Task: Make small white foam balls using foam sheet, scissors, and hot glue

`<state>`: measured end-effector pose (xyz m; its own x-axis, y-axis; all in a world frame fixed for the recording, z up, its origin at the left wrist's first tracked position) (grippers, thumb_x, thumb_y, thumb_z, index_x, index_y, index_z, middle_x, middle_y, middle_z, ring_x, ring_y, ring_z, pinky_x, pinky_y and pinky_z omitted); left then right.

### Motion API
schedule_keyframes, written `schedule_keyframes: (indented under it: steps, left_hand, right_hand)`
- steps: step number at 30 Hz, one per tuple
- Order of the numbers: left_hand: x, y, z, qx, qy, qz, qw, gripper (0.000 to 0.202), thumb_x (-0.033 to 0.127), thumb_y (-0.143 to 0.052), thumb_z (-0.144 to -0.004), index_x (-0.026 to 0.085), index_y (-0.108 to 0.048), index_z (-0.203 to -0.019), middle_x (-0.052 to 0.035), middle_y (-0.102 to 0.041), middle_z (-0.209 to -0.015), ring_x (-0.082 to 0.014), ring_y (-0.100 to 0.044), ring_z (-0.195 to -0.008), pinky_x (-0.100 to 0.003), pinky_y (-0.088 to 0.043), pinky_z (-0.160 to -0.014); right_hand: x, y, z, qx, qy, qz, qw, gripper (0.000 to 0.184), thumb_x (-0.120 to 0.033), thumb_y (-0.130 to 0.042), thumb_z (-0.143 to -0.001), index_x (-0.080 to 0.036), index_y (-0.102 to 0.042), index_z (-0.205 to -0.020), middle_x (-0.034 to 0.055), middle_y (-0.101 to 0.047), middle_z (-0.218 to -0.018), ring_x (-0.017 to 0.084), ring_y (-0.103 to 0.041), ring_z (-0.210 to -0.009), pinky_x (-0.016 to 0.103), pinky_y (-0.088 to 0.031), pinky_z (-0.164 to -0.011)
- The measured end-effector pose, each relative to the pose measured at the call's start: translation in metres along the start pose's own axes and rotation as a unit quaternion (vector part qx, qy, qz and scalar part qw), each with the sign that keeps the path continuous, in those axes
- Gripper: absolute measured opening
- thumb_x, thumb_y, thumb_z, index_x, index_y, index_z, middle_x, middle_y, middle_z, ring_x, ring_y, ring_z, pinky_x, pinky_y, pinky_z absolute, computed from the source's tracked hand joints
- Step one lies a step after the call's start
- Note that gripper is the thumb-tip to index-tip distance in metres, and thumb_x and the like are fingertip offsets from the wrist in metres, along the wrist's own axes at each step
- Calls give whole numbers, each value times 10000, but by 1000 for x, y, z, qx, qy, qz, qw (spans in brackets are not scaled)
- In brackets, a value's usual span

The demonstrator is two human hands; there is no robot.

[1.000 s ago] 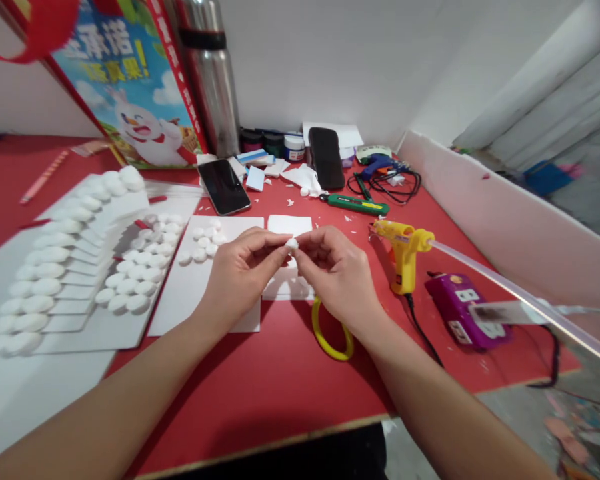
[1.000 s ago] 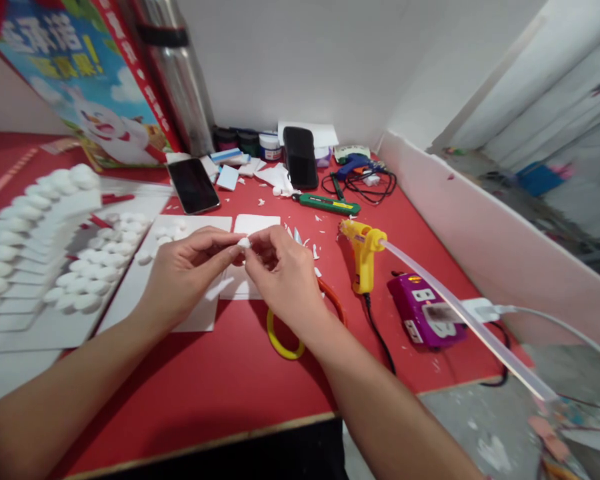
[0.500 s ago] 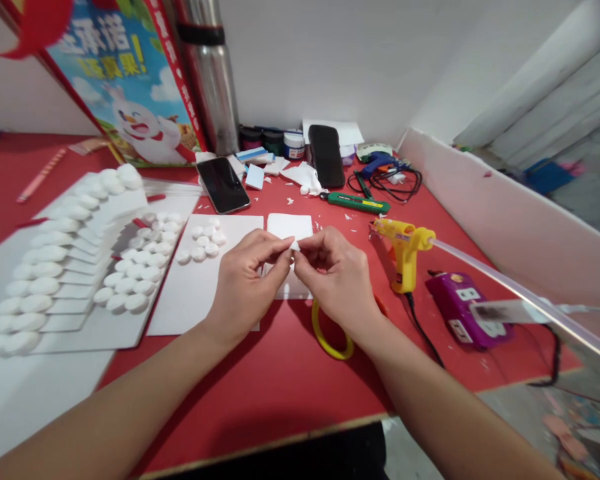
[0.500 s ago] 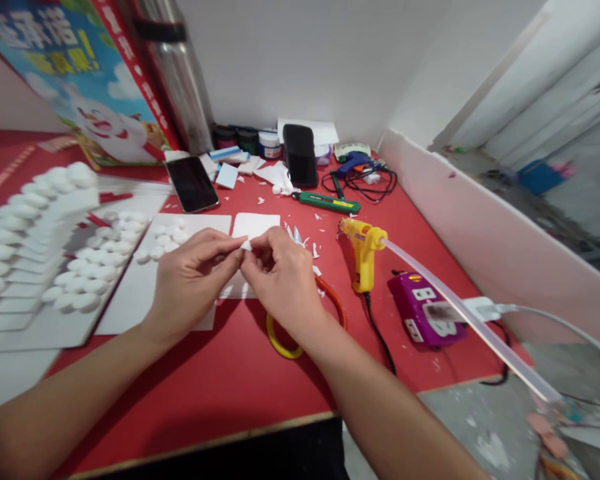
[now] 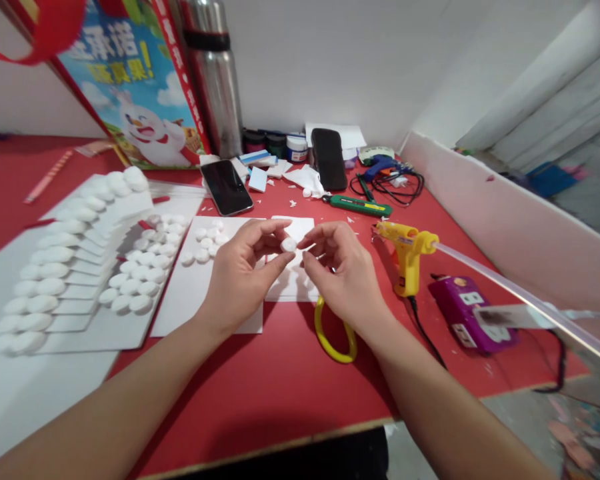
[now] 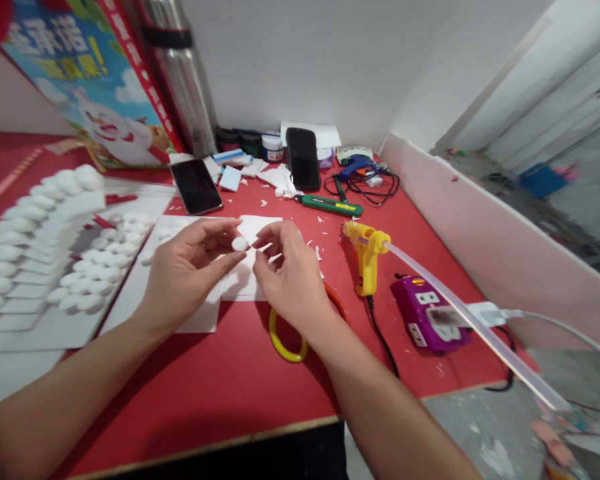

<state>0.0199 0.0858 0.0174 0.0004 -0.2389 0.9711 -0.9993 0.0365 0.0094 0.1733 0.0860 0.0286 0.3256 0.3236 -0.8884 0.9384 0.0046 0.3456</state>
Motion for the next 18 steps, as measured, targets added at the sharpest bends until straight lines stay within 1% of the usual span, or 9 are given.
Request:
schedule_keyframes:
  steps: [3, 6, 9, 12, 15, 16, 18]
  left_hand:
    - [6, 0, 0, -3, -32, -37, 999, 373, 218, -793, -855, 226, -731, -1223, -71, -691, -1174, -193, -665, -1039, -331, -523, -1005]
    - [11, 1, 0, 2, -59, -72, 996, 359, 224, -807, -842, 251, -755, -1196, -57, -684, -1087, -201, -639, -998, -338, -515, -979]
    - [16, 0, -1, -4, -82, -98, 992, 333, 243, -795, -864, 269, -766, -1195, -52, -674, -1040, -192, -611, -920, -330, -511, -909]
    - [18, -2, -2, -17, -90, -112, 989, 261, 253, -773, -889, 258, -789, -1149, -60, -678, -1044, -179, -603, -880, -316, -504, -862]
    - [14, -3, -4, -29, -64, -107, 992, 171, 243, -774, -882, 227, -810, -1048, -64, -693, -1025, -178, -630, -901, -304, -506, -845]
    - [9, -2, -5, -30, -38, -91, 995, 161, 244, -787, -868, 217, -810, -1026, -64, -704, -1014, -178, -642, -901, -300, -510, -832]
    - [-6, 0, -7, -36, 38, -27, 998, 192, 259, -826, -831, 204, -806, -1014, -64, -733, -987, -178, -666, -882, -293, -525, -793]
  right_hand:
    - [13, -3, -2, -12, -69, -71, 995, 136, -156, -623, -831, -200, -598, -957, 11, -696, -887, 111, -638, -669, 247, -487, -569]
    - [16, -7, -2, -30, -104, -112, 988, 104, -179, -620, -821, -189, -626, -924, -3, -679, -806, 99, -613, -594, 236, -457, -513]
    - [11, -8, -1, -37, -94, -105, 989, 95, -180, -620, -834, -188, -648, -925, -9, -671, -766, 104, -613, -598, 237, -452, -521]
    - [5, -6, 0, -31, -59, -61, 996, 117, -157, -622, -837, -193, -669, -938, 7, -695, -808, 122, -640, -676, 244, -464, -565]
    - [3, -1, 0, -16, -44, -34, 998, 120, -143, -611, -844, -190, -679, -931, 20, -717, -838, 126, -645, -691, 252, -475, -584]
    - [4, 1, -1, -8, -48, -32, 998, 118, -143, -605, -850, -188, -681, -929, 21, -724, -841, 122, -641, -675, 253, -478, -582]
    - [7, 6, -2, 11, -59, -34, 998, 118, -145, -593, -860, -187, -680, -926, 19, -734, -841, 111, -630, -626, 252, -481, -567]
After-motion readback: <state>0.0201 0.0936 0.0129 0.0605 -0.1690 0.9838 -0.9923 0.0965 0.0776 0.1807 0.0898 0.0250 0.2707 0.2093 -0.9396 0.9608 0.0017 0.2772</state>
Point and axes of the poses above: each hand's wrist, its own z-axis away from the middle knuckle, its own y-axis out of the back of the hand, x = y × z, the point moved 10 cm from there along -z, towards the middle knuckle
